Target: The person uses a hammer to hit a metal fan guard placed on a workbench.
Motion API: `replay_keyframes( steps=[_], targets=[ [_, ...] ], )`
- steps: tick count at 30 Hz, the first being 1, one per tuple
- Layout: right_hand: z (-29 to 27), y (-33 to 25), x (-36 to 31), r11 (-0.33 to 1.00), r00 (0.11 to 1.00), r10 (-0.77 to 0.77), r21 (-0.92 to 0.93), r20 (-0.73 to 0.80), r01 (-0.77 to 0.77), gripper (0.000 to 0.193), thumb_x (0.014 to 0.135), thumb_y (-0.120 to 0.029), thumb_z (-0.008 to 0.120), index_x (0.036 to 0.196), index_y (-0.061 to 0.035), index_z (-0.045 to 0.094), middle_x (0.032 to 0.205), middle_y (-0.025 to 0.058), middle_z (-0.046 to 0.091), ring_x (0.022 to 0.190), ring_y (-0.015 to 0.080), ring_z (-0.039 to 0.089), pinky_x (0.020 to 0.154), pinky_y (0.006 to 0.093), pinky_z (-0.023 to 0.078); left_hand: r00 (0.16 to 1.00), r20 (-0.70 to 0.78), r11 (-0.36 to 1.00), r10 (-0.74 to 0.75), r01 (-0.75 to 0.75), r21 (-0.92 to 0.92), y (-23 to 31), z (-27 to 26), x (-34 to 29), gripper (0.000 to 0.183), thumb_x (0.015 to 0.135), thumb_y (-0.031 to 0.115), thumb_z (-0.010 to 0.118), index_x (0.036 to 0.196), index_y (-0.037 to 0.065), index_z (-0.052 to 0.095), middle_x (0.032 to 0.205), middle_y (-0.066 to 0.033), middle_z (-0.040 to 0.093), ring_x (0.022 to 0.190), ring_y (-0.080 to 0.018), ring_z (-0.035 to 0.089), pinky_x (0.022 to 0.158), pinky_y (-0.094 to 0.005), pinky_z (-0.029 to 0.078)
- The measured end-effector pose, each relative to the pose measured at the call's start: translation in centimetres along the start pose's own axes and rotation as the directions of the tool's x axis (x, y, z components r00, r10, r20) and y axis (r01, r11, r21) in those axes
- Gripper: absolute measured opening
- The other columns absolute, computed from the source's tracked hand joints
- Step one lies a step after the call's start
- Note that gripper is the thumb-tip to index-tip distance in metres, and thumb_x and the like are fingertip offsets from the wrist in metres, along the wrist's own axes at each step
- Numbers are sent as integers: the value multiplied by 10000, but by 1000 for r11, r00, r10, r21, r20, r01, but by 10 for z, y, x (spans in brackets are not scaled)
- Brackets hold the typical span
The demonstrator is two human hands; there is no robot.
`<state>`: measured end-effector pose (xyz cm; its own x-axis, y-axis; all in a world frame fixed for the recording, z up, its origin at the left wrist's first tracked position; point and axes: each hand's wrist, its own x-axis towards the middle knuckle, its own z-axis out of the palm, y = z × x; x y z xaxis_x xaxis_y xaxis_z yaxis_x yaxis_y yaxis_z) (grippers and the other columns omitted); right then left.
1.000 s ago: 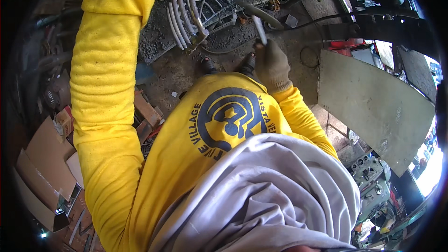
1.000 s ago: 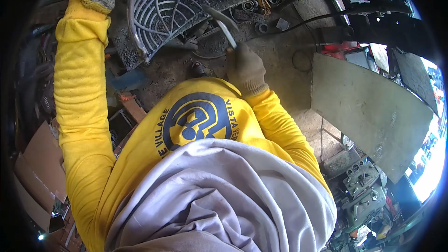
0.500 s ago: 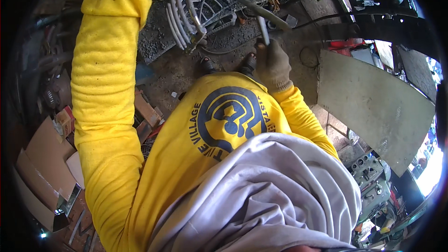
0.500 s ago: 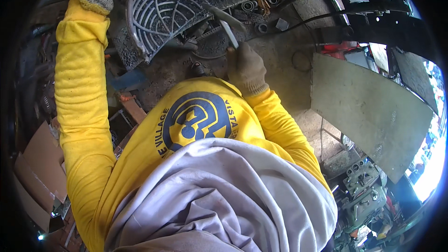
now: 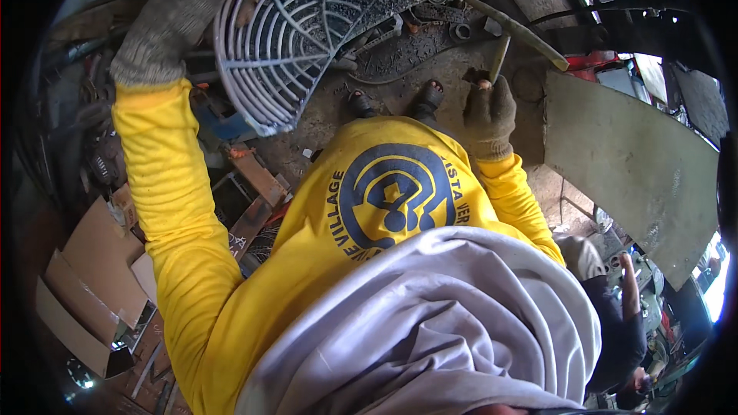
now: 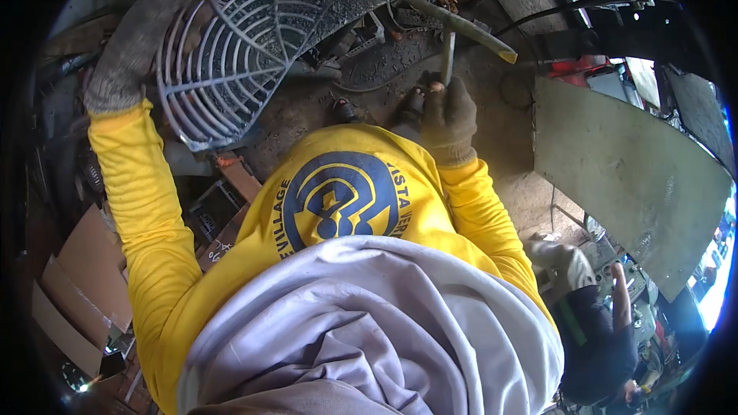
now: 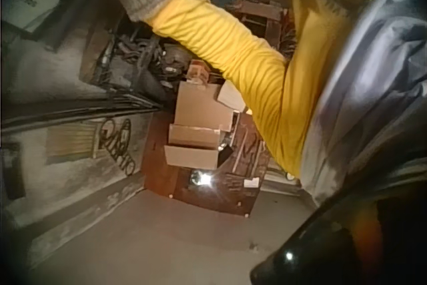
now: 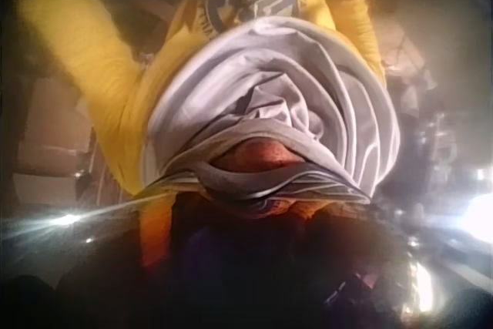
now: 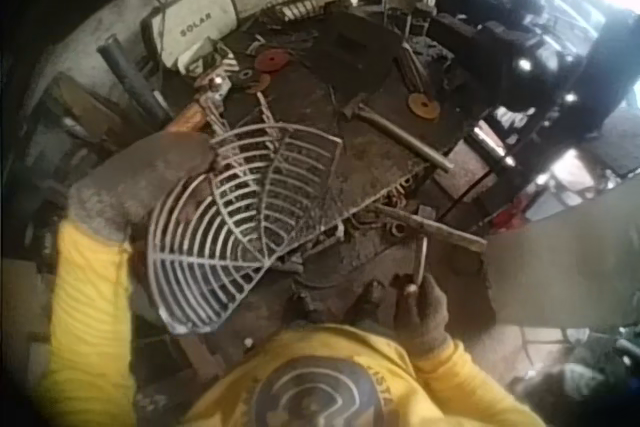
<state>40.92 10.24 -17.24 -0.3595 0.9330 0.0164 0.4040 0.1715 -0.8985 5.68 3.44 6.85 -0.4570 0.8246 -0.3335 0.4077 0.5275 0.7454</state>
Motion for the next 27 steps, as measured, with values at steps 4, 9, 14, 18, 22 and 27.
replay_keyframes(
  steps=[4,9,14,18,22,27],
  targets=[
    [3,18,-4,991,999,46,127,17,-48,306,1056,-290,508,1076,-36,679,606,-61,499,524,38,437,495,229,339,958,-4,879,-288,263,-398,-10,-19,-7,287,968,188,594,1201,42,676,1066,-136,708,902,-225,682,856,-341,558],
    [6,17,-6,983,990,93,150,102,-108,307,1057,-298,508,1090,-43,676,615,-61,509,526,37,440,496,227,345,909,-43,740,-415,309,-598,-15,-32,-16,317,957,202,617,1222,34,660,1112,-143,697,956,-224,671,888,-343,546],
    [9,14,-1,997,990,50,49,130,-57,291,1045,-288,521,1066,-46,680,670,8,567,574,125,514,539,277,398,948,-239,826,-211,42,-562,-39,-36,-22,365,970,196,603,1296,32,615,1168,-108,677,1004,-198,649,912,-334,522],
    [12,11,-5,993,988,108,40,112,-113,259,1024,-261,538,1014,-48,685,787,147,677,699,313,665,642,378,496,954,-295,875,-45,-105,-473,-60,-28,-15,408,979,191,593,1354,30,580,1213,-81,662,1043,-178,631,930,-326,502],
    [12,6,-7,989,981,133,50,141,-141,262,1020,-264,542,1012,-41,680,811,151,694,748,326,695,656,379,508,955,-170,932,241,-277,-235,-75,-2,-17,473,995,204,587,1430,26,531,1283,-55,636,1087,-150,607,955,-307,480],
    [10,-14,-11,992,970,125,-48,211,-117,241,1004,-282,568,1033,-71,680,815,171,695,784,367,703,676,401,522,845,-307,889,438,-458,7,-148,10,13,410,951,146,672,1344,50,603,1298,-83,641,1106,-180,620,946,-325,493]
  ],
)
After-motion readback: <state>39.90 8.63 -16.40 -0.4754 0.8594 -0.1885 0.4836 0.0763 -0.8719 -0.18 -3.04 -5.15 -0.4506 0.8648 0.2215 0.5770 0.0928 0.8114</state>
